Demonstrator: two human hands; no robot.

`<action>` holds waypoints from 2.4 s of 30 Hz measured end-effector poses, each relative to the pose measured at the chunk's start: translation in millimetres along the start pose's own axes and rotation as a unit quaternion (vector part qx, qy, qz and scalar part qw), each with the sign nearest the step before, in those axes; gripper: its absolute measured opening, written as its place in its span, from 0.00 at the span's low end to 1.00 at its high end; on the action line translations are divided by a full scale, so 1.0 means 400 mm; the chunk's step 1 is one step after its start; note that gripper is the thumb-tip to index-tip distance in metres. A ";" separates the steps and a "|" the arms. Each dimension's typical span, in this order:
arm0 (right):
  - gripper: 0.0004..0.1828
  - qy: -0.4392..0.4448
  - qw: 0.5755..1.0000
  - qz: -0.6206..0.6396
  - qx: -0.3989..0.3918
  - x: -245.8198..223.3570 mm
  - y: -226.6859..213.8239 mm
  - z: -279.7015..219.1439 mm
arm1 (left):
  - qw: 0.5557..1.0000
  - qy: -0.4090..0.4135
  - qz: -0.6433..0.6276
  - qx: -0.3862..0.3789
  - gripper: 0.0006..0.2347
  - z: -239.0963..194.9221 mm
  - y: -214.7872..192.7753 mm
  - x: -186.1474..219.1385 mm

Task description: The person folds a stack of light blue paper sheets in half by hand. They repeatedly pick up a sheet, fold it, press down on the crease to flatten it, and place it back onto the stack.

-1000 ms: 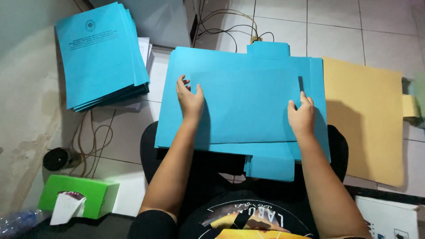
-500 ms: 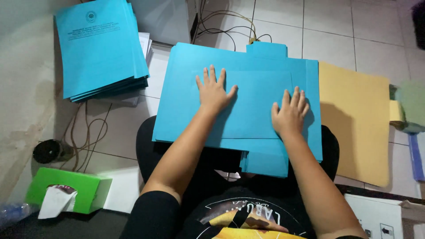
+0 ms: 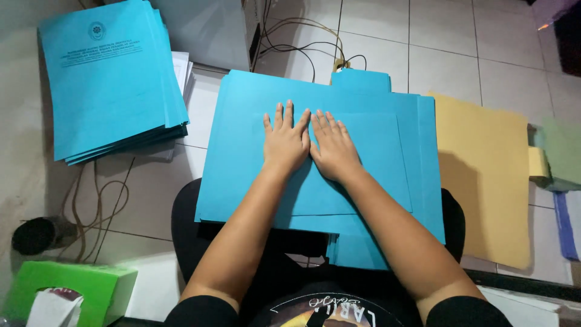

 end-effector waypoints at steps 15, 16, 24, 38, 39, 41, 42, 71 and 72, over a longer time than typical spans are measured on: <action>0.52 0.319 0.946 0.009 0.056 0.382 0.004 -0.110 | 0.987 -0.154 0.036 0.019 0.29 0.000 -0.058 -0.093; 0.52 0.320 0.946 0.007 0.055 0.351 0.008 -0.099 | 0.987 -0.153 0.035 0.019 0.29 -0.011 -0.058 -0.074; 0.41 0.124 0.990 0.064 0.006 0.079 0.002 0.053 | 0.999 0.027 0.004 -0.037 0.23 -0.015 0.003 0.049; 0.39 0.169 0.984 0.028 -0.040 0.262 -0.068 -0.307 | 0.990 -0.135 0.013 -0.027 0.25 -0.001 -0.008 -0.068; 0.38 0.168 0.984 0.031 -0.046 0.263 -0.060 -0.323 | 0.989 -0.144 0.016 -0.027 0.26 -0.003 -0.005 -0.074; 0.39 0.169 0.984 0.025 -0.047 0.302 -0.039 -0.293 | 0.989 -0.145 0.014 -0.029 0.26 -0.010 -0.012 -0.069; 0.39 0.173 0.984 0.019 -0.044 0.322 -0.032 -0.272 | 0.989 -0.143 0.012 -0.029 0.26 -0.008 -0.019 -0.067; 0.45 0.194 0.981 0.021 0.012 0.261 -0.063 -0.180 | 1.000 -0.005 0.024 -0.008 0.25 -0.205 -0.080 -0.088; 0.45 0.210 0.977 0.012 0.018 0.263 -0.067 -0.216 | 1.000 0.008 0.028 0.006 0.25 -0.244 -0.089 -0.083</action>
Point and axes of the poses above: each hand's wrist, its own z-axis towards the middle knuckle, its own y-axis out of the palm, x = y × z, the point moved 8 cm from there along z, towards the middle knuckle, and after that the axes turned 6 degrees about -y, right-handed, at the moved point
